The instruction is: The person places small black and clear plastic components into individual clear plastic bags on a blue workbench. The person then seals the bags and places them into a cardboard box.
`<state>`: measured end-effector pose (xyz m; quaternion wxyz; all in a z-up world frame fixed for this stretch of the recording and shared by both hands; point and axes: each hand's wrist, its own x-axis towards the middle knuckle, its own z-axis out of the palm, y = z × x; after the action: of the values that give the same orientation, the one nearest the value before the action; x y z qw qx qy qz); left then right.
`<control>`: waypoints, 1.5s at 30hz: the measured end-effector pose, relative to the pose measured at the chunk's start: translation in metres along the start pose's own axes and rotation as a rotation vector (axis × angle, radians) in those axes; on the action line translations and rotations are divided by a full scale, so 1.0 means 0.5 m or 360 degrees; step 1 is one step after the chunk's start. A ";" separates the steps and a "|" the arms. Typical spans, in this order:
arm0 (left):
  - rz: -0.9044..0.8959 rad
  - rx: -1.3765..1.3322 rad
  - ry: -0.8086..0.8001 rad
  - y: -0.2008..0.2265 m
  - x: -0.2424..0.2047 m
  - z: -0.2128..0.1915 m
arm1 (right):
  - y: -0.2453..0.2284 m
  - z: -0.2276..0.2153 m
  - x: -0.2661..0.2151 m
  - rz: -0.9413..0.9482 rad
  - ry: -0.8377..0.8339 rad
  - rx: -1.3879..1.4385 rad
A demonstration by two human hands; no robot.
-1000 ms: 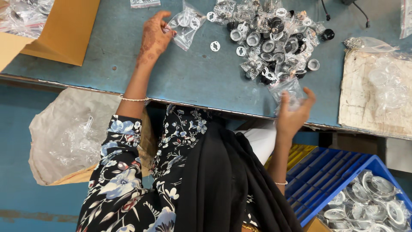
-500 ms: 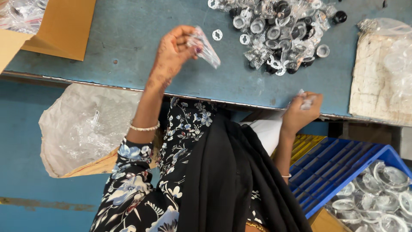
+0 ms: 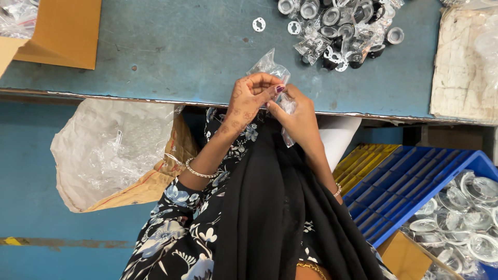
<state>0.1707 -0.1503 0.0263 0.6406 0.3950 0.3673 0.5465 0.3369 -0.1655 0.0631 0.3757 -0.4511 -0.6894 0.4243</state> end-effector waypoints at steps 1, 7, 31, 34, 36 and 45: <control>-0.0020 0.0006 -0.0009 0.000 -0.001 0.001 | -0.001 -0.001 0.001 -0.0020 -0.0007 0.0036; 0.0141 0.0629 -0.0035 0.028 -0.007 0.003 | 0.009 -0.026 -0.016 0.0048 -0.0024 0.0146; -0.0109 0.0385 -0.0052 -0.024 0.024 0.010 | 0.084 -0.026 -0.013 0.0208 0.0326 0.0730; -0.0187 0.0543 -0.0262 0.021 0.007 0.018 | 0.093 -0.037 -0.012 0.0180 0.0330 0.0753; 0.0049 0.0770 -0.0376 0.048 -0.012 0.033 | 0.092 -0.043 -0.012 0.0134 0.0268 0.0776; 0.0246 0.1477 -0.0417 0.119 -0.021 0.061 | 0.030 -0.043 -0.009 0.0052 0.0280 0.0445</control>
<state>0.1723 -0.1585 0.0936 0.3954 0.7303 0.4581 0.3169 0.3622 -0.1610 0.0562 0.4867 -0.4410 -0.5807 0.4811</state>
